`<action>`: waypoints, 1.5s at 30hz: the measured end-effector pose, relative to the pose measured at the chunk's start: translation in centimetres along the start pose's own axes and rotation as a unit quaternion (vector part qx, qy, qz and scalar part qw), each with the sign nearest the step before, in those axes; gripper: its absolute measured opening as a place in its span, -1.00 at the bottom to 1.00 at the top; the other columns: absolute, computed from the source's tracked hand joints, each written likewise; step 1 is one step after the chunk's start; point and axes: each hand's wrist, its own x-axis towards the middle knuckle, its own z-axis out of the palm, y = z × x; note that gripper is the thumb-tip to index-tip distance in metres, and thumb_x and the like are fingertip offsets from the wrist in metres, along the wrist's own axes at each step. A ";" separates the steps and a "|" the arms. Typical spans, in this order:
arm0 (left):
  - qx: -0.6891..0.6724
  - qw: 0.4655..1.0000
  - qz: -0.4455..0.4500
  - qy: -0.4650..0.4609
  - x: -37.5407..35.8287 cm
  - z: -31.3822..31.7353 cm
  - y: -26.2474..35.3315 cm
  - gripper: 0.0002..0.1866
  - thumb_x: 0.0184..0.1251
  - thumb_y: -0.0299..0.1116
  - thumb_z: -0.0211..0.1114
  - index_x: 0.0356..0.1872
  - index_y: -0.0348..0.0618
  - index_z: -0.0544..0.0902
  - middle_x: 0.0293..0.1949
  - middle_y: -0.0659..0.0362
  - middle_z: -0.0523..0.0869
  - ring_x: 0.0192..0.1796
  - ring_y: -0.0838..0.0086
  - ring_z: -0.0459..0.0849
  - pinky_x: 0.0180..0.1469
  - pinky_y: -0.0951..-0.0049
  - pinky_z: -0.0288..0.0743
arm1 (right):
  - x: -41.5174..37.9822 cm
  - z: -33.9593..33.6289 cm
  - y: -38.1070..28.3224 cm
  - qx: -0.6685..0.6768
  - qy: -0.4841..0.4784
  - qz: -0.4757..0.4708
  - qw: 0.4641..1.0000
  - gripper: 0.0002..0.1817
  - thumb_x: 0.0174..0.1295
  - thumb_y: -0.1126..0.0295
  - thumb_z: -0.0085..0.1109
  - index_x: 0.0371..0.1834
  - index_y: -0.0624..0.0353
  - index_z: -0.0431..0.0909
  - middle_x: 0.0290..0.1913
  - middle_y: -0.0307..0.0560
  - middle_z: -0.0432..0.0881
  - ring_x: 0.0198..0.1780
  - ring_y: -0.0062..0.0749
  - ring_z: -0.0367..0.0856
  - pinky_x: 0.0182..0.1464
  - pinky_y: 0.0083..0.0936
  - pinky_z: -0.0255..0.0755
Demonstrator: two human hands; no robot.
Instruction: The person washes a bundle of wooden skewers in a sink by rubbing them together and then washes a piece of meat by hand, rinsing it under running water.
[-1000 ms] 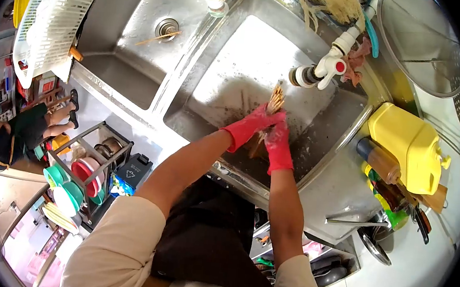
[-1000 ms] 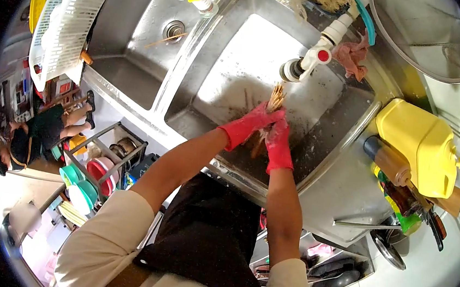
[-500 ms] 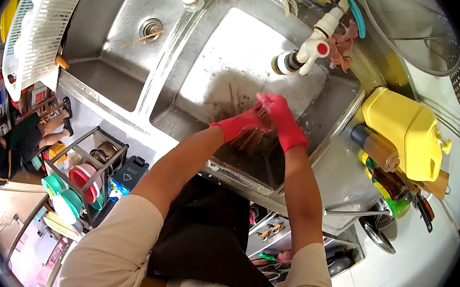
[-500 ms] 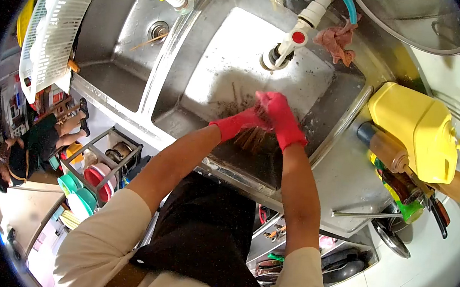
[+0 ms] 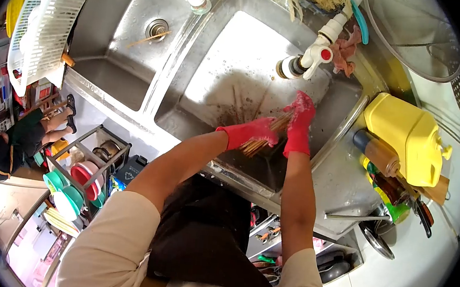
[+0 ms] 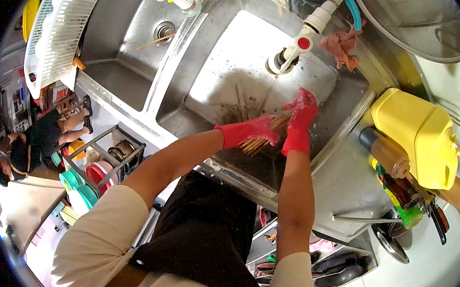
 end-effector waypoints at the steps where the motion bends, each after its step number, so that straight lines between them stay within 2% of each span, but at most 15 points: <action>1: -0.001 1.000 0.000 0.003 -0.7 0.4 0.7 -0.54 -0.19 -0.46 0.42 -0.14 -0.23 0.51 -0.44 0.14 0.64 -0.45 0.48 0.62 -0.42 0.45 0.51 | 0.0 -0.5 -0.4 0.000 -0.002 0.002 1.000 -0.79 0.25 0.39 0.10 -0.10 0.19 0.56 -0.51 -0.26 0.41 -0.60 -0.45 0.42 -0.51 -0.46 0.45; 6: 0.002 0.989 -0.142 0.050 -3.3 1.0 2.9 -0.74 -0.18 -0.47 0.40 -0.40 -0.25 0.55 -0.59 0.11 0.58 -0.57 0.41 0.59 -0.51 0.37 0.48 | -0.4 0.3 -2.3 0.070 -0.049 0.043 0.995 -0.76 0.26 0.32 0.15 -0.06 0.16 0.56 -0.49 -0.28 0.42 -0.53 -0.49 0.43 -0.42 -0.47 0.42; 12: -0.118 0.975 -0.092 -0.164 -5.6 0.4 3.3 -0.77 -0.01 -0.29 0.33 -0.52 -0.26 0.53 -0.60 0.10 0.58 -0.58 0.38 0.58 -0.54 0.35 0.47 | -1.0 -0.6 -4.0 0.044 -0.181 0.050 0.981 -0.71 0.22 0.30 0.20 -0.05 0.18 0.53 -0.50 -0.26 0.42 -0.56 -0.51 0.40 -0.44 -0.44 0.46; 15: 0.190 0.972 -0.052 0.131 -5.9 3.2 5.2 -0.74 0.06 -0.27 0.31 -0.40 -0.29 0.55 -0.63 0.06 0.58 -0.58 0.36 0.60 -0.45 0.33 0.51 | 0.8 -0.1 -2.7 -0.035 -0.070 0.057 0.995 -0.74 0.23 0.28 0.18 -0.09 0.17 0.53 -0.52 -0.24 0.38 -0.58 -0.46 0.40 -0.50 -0.43 0.44; 16: 0.190 0.971 -0.051 0.134 -5.5 3.9 4.8 -0.74 0.06 -0.27 0.31 -0.40 -0.29 0.55 -0.63 0.06 0.58 -0.58 0.36 0.60 -0.45 0.33 0.51 | 1.3 0.3 -2.5 -0.072 0.015 0.064 0.995 -0.75 0.24 0.24 0.17 -0.13 0.16 0.54 -0.55 -0.24 0.34 -0.59 -0.43 0.40 -0.54 -0.45 0.42; 18: 0.418 0.827 0.027 0.375 -3.3 5.0 2.8 -0.82 0.05 -0.35 0.21 -0.35 -0.20 0.62 -0.50 -0.02 0.63 -0.51 0.18 0.64 -0.39 0.31 0.57 | 4.1 -0.5 -0.6 -0.082 0.032 0.065 0.994 -0.67 0.25 0.17 0.17 -0.06 0.16 0.52 -0.49 -0.16 0.42 -0.53 -0.37 0.46 -0.47 -0.40 0.46; 22: 0.451 0.863 0.055 0.222 -3.4 2.3 3.6 -0.59 0.07 -0.27 0.37 -0.09 -0.25 0.52 -0.40 -0.01 0.69 -0.39 0.36 0.72 -0.36 0.41 0.58 | 1.5 -0.5 -3.9 0.001 -0.005 0.074 0.997 -0.49 0.26 -0.03 0.08 0.10 0.13 0.45 -0.22 0.02 0.52 -0.31 -0.20 0.54 -0.25 -0.30 0.50; 23: 0.144 0.974 0.041 0.169 -5.0 1.5 5.0 -0.63 0.07 -0.33 0.39 -0.10 -0.21 0.54 -0.37 0.04 0.69 -0.37 0.37 0.71 -0.33 0.42 0.59 | -0.1 0.8 -5.6 0.050 -0.041 0.076 0.995 -0.43 0.27 -0.09 0.04 0.15 0.12 0.42 -0.12 0.07 0.53 -0.24 -0.16 0.55 -0.18 -0.28 0.50; 24: -0.179 0.979 0.019 0.096 -6.2 1.0 6.1 -0.66 0.08 -0.40 0.40 -0.10 -0.17 0.56 -0.33 0.10 0.70 -0.35 0.38 0.71 -0.31 0.42 0.60 | -1.5 1.9 -6.7 0.098 -0.078 0.080 0.989 -0.37 0.28 -0.16 -0.01 0.20 0.11 0.39 -0.01 0.12 0.53 -0.16 -0.11 0.57 -0.10 -0.26 0.50; 25: -0.213 0.966 0.026 0.143 -6.8 0.7 6.9 -0.67 0.09 -0.50 0.41 -0.10 -0.18 0.57 -0.33 0.17 0.68 -0.35 0.42 0.69 -0.28 0.43 0.61 | -2.6 2.4 -7.1 0.145 -0.116 0.088 0.979 -0.32 0.28 -0.22 -0.05 0.25 0.10 0.37 0.09 0.17 0.54 -0.08 -0.06 0.58 -0.03 -0.23 0.49; 32: -0.326 0.945 -0.018 -0.033 -9.7 -0.7 9.0 -0.69 0.21 -0.43 0.35 -0.03 -0.20 0.55 -0.24 0.15 0.68 -0.12 0.37 0.69 -0.09 0.35 0.65 | -6.2 5.1 -4.9 0.063 -0.308 0.146 0.938 -0.42 0.37 0.11 0.01 0.35 0.19 0.20 0.13 0.12 0.50 0.14 -0.04 0.51 0.08 -0.17 0.50; 38: -0.184 0.971 -0.118 -0.100 -8.1 -1.5 4.4 -0.52 0.13 -0.44 0.39 0.10 -0.25 0.49 -0.09 0.03 0.66 0.08 0.22 0.62 0.19 0.21 0.48 | -2.6 3.4 -3.4 0.122 -0.343 0.203 0.909 -0.63 0.29 0.38 0.11 0.14 0.24 0.42 -0.23 -0.03 0.56 -0.28 -0.26 0.60 -0.13 -0.21 0.59; 42: -0.070 0.997 -0.024 0.019 -6.4 0.6 3.8 -0.37 0.16 -0.37 0.35 0.28 -0.20 0.36 0.22 0.05 0.48 0.29 0.39 0.40 0.35 0.39 0.20 | -1.8 2.2 -2.0 -0.188 -0.173 0.058 0.965 -0.87 0.28 0.36 0.15 -0.25 0.19 0.55 -0.45 -0.25 0.49 -0.44 -0.49 0.48 -0.33 -0.49 0.48; 43: -0.164 0.985 0.044 0.004 -2.9 0.1 0.2 -0.39 0.23 -0.34 0.28 0.31 -0.20 0.32 0.28 0.07 0.42 0.31 0.41 0.36 0.36 0.41 0.16 | -1.0 -0.3 0.3 -0.217 -0.227 -0.047 0.948 -0.83 0.28 0.32 0.16 -0.36 0.19 0.54 -0.46 -0.26 0.52 -0.44 -0.54 0.44 -0.35 -0.56 0.43; 45: -0.307 0.931 0.198 -0.009 0.6 -0.3 -1.6 -0.46 0.41 -0.16 0.07 0.33 -0.21 0.30 0.31 0.14 0.39 0.30 0.47 0.34 0.36 0.43 0.16 | -2.1 -2.3 2.8 -0.191 -0.183 -0.037 0.964 -0.85 0.30 0.32 0.15 -0.33 0.17 0.55 -0.42 -0.24 0.58 -0.40 -0.54 0.50 -0.32 -0.54 0.44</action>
